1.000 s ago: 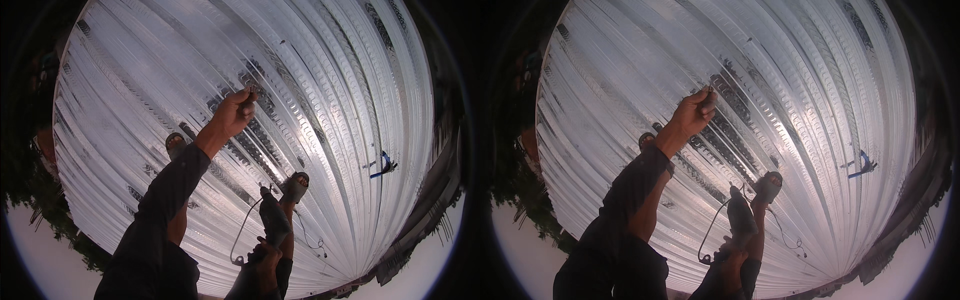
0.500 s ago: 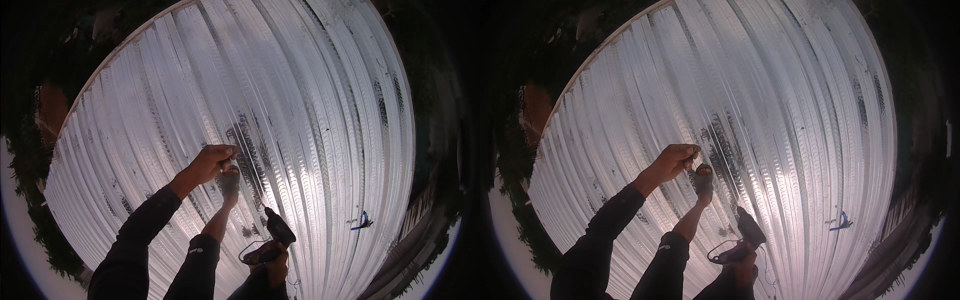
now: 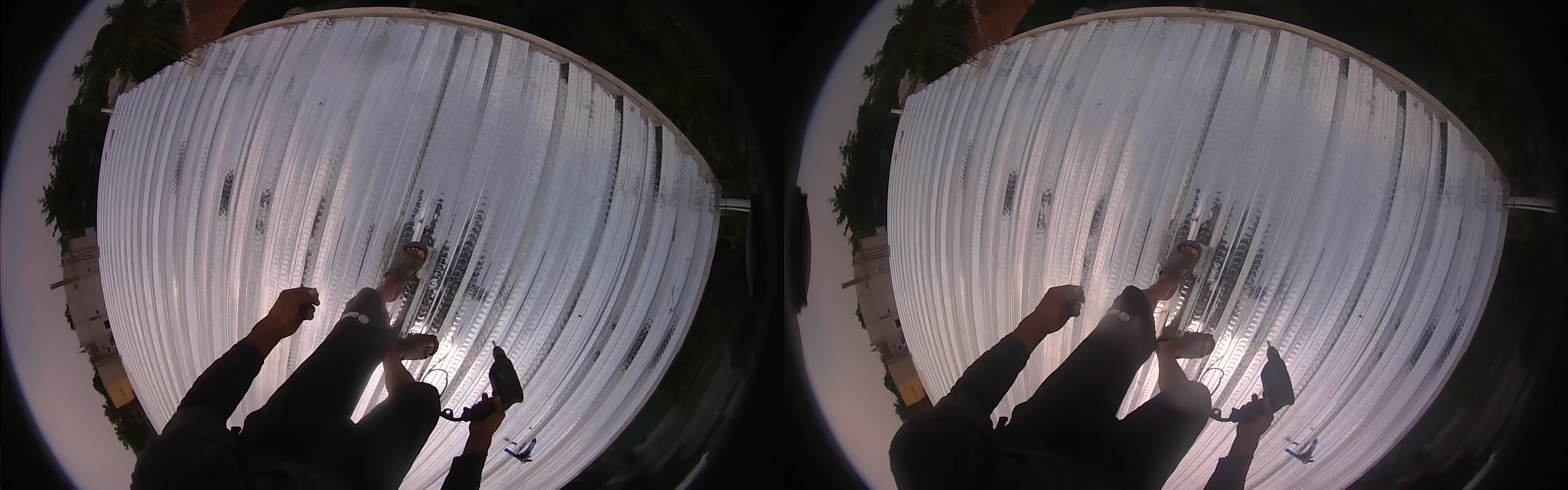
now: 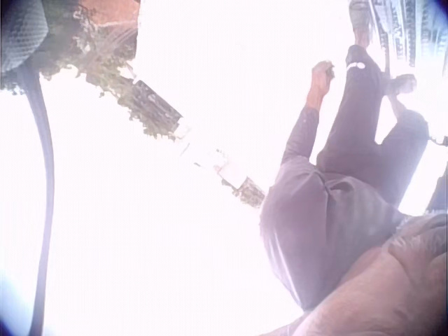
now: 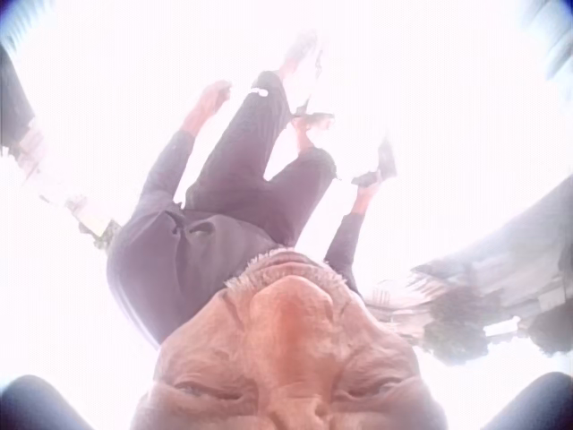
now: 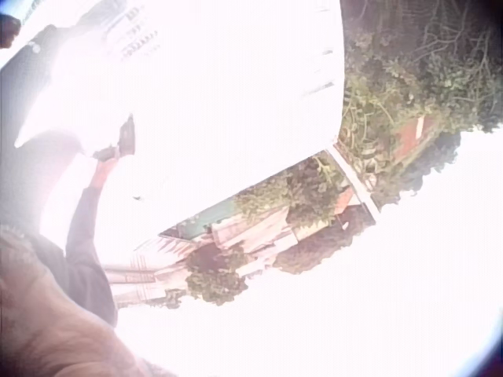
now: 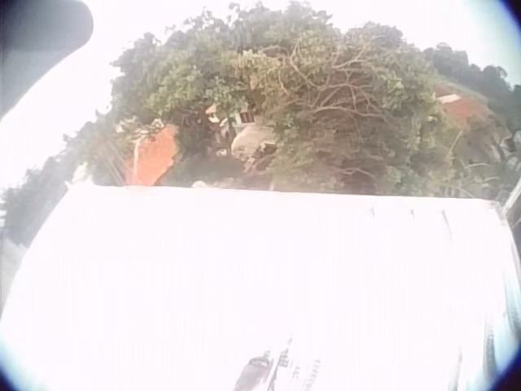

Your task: The person is installing metal roof sheets on a corrugated roof. They use a power drill to fasten screws into the roof and a crimping tool to secure the seams between sheets. The person moves along the roof surface while working.

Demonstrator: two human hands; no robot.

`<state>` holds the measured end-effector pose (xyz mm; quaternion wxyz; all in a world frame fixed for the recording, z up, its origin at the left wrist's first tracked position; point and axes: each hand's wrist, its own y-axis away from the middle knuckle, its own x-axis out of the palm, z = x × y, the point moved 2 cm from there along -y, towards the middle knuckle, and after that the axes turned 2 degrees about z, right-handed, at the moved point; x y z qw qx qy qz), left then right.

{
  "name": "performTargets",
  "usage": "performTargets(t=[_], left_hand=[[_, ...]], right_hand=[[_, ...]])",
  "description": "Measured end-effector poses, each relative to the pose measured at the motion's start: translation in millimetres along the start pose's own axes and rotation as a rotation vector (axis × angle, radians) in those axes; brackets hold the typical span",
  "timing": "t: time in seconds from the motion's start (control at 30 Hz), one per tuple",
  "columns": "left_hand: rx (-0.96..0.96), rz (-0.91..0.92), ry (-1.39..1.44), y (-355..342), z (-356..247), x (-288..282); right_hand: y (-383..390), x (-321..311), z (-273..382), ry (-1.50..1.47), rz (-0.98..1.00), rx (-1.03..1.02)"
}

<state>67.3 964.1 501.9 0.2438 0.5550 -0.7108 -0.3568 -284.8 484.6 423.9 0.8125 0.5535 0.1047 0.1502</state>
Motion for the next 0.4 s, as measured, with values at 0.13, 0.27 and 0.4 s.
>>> performTargets(t=[0.13,0.27,0.4], left_hand=[[0.041,-0.013,0.034,-30.0,34.3,-43.5],[-0.200,-0.068,0.404,-76.3,16.8,-91.6],[0.157,0.075,0.034,-169.3,-4.2,-170.6]], right_hand=[[22.4,16.4,-0.8,0.173,-0.051,0.003],[35.9,24.4,-16.8,0.437,0.000,-0.111],[42.8,48.2,-17.3,0.414,-0.159,0.109]])
